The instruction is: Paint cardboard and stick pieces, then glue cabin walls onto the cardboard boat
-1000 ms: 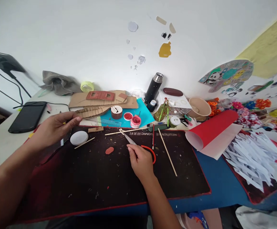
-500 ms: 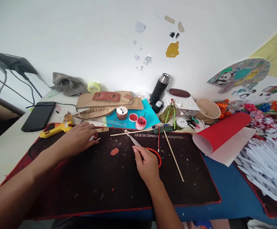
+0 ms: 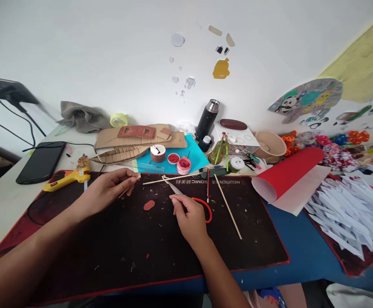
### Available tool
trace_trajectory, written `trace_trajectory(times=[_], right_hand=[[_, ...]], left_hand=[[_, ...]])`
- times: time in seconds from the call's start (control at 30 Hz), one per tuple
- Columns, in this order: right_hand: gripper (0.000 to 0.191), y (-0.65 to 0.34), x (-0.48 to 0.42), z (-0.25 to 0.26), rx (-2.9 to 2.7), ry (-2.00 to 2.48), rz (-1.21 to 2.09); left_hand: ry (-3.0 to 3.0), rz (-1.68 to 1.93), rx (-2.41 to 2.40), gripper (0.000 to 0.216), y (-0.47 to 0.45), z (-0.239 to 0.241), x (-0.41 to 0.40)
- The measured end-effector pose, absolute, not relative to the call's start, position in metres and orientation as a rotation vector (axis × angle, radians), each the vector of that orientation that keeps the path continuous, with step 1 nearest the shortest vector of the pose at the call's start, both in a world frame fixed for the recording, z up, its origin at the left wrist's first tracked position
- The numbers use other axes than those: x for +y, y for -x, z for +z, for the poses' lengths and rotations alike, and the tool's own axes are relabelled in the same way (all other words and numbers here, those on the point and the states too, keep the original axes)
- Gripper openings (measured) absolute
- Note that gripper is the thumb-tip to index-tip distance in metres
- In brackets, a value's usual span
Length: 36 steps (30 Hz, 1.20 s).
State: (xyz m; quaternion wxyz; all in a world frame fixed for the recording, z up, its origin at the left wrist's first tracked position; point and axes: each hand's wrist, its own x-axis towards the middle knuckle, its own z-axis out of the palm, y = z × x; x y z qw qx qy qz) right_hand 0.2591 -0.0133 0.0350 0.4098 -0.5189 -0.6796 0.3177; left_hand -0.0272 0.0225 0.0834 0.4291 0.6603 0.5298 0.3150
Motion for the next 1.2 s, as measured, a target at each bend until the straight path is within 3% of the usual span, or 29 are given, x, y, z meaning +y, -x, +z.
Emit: trace_trajectory(times=[0.5, 0.87, 1.2], right_hand=[[0.023, -0.213, 0.019, 0.05, -1.489, 1.149, 1.337], [0.04, -0.226, 0.026, 0.037, -1.27, 1.227, 1.293], [0.04, -0.229, 0.017, 0.042, -1.364, 1.307, 1.084]], left_hand=[[-1.442, 0.925, 1.132, 0.036, -0.004, 0.054, 0.012], [-1.314, 0.933, 1.194, 0.056, 0.007, 0.068, 0.02], [-1.493, 0.71, 1.115, 0.04, 0.007, 0.061, 0.016]])
